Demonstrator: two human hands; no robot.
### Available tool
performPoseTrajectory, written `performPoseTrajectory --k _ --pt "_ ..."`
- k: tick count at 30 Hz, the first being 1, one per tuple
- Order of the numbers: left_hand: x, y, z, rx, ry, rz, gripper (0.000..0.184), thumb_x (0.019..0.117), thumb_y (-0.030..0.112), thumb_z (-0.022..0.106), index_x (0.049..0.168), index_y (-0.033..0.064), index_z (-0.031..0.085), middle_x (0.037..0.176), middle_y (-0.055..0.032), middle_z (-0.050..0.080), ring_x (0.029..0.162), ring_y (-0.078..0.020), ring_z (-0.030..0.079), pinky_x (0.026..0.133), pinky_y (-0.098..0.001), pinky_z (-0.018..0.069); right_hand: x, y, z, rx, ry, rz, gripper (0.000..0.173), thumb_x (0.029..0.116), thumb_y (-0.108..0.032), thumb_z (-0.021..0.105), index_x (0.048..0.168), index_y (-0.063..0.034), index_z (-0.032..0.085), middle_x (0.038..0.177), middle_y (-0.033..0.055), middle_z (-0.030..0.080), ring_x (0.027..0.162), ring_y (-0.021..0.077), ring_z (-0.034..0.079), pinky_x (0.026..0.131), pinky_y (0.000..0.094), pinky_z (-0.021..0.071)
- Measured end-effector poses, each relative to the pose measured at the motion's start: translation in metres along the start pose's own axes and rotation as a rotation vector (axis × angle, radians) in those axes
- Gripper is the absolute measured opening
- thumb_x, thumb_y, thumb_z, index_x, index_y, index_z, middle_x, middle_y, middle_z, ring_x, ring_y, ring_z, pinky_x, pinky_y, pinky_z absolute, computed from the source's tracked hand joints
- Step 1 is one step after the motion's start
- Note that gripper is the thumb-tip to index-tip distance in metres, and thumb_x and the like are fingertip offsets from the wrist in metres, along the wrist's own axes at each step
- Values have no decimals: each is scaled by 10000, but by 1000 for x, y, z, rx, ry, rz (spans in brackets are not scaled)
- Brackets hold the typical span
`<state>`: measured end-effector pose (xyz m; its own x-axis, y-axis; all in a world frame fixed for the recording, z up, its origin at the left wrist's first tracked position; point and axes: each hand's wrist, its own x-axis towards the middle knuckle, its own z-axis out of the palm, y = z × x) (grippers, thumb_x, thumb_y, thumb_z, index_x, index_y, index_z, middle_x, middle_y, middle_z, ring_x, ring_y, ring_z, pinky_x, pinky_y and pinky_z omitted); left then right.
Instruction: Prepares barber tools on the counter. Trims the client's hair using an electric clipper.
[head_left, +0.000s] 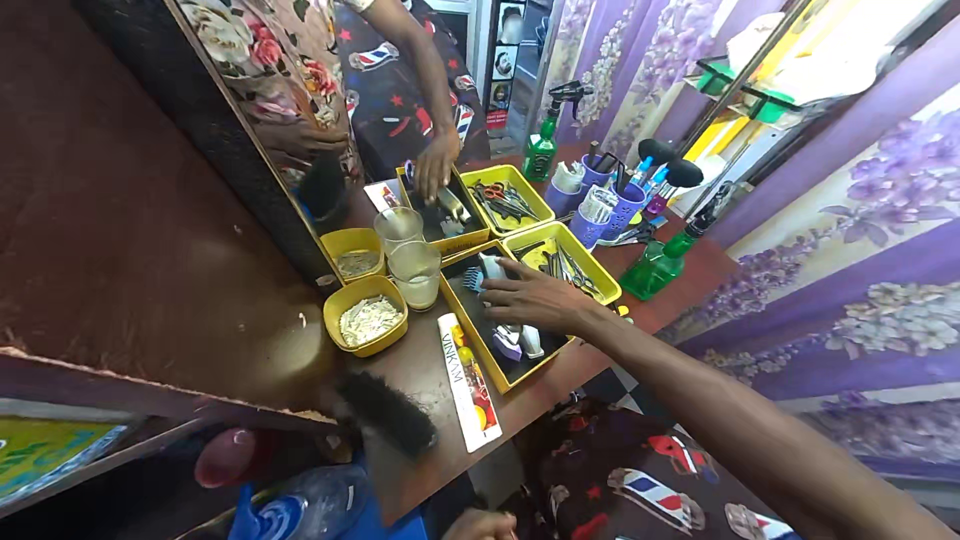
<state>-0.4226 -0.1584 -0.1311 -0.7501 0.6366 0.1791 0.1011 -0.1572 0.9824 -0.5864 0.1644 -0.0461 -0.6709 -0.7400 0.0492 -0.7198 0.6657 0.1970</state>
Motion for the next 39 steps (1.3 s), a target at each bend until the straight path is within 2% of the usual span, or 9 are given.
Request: performPoseTrajectory --k 4,6,8,11,18,22,27,32,39 --pt "41 27 2 -81 223 33 332 1093 357 440 1278 191 659 1080 88 692 773 33 594 683 -163 513 -43 -50 -71 77 103 198 220 952 -117 686 1163 -180 695 1235 28 677 1317 229 565 1239 582 272" --pt "62 33 1 -54 159 102 497 1060 519 432 1361 170 616 1233 52 645 795 52 541 680 -141 459 -65 -91 -90 176 29 282 277 913 -185 741 1179 -187 659 1141 58 679 1150 265 646 1122 568 434" --pt "75 37 8 13 -19 152 656 1017 606 466 1348 62 624 1290 -67 649 940 -31 611 785 -220 522 -84 -135 -87 292 -59 339 377 840 -206 802 1170 -139 632 1065 111 680 976 323 692 828 522 589" --pt "77 30 23 188 -194 129 351 930 265 702 1185 24 686 1126 -114 707 1047 -196 667 913 -396 566 -108 -188 -68 437 -111 452 422 780 -207 852 1132 -105 644 1022 118 672 867 325 691 647 479 589" --pt "73 -5 50 -90 -615 116 453 1090 389 421 1261 32 642 1044 -102 668 976 -173 606 916 -356 495 -143 -276 -64 770 20 873 333 908 -310 748 1103 -46 690 953 143 698 806 306 708 660 506 578" --pt "67 -8 71 -292 -667 -20 346 1052 346 478 1111 16 567 917 8 556 799 -11 525 725 -201 460 -150 -311 -63 803 62 1059 413 892 -384 767 1109 -38 704 985 148 722 818 310 724 669 533 582" --pt "122 8 53 366 -276 184 611 1067 529 326 1049 31 680 973 -77 688 906 -139 658 836 -368 566 -155 -336 -66 749 36 1238 451 915 -405 740 1210 -68 697 1063 128 734 889 306 733 728 534 595" --pt "218 44 24 937 108 38 307 1051 229 527 1182 -19 651 980 -247 679 928 -442 669 817 -643 526 -159 -358 -67 773 55 1293 432 900 -386 759 1187 -66 712 1049 138 736 904 316 735 746 540 593" --pt "282 3 16 1399 36 -271 242 972 118 626 1176 14 707 1367 -307 558 1359 -565 390 1085 -756 268 -173 -388 -62 766 16 1323 438 918 -407 738 1184 -61 704 1050 140 734 915 315 734 767 535 591"
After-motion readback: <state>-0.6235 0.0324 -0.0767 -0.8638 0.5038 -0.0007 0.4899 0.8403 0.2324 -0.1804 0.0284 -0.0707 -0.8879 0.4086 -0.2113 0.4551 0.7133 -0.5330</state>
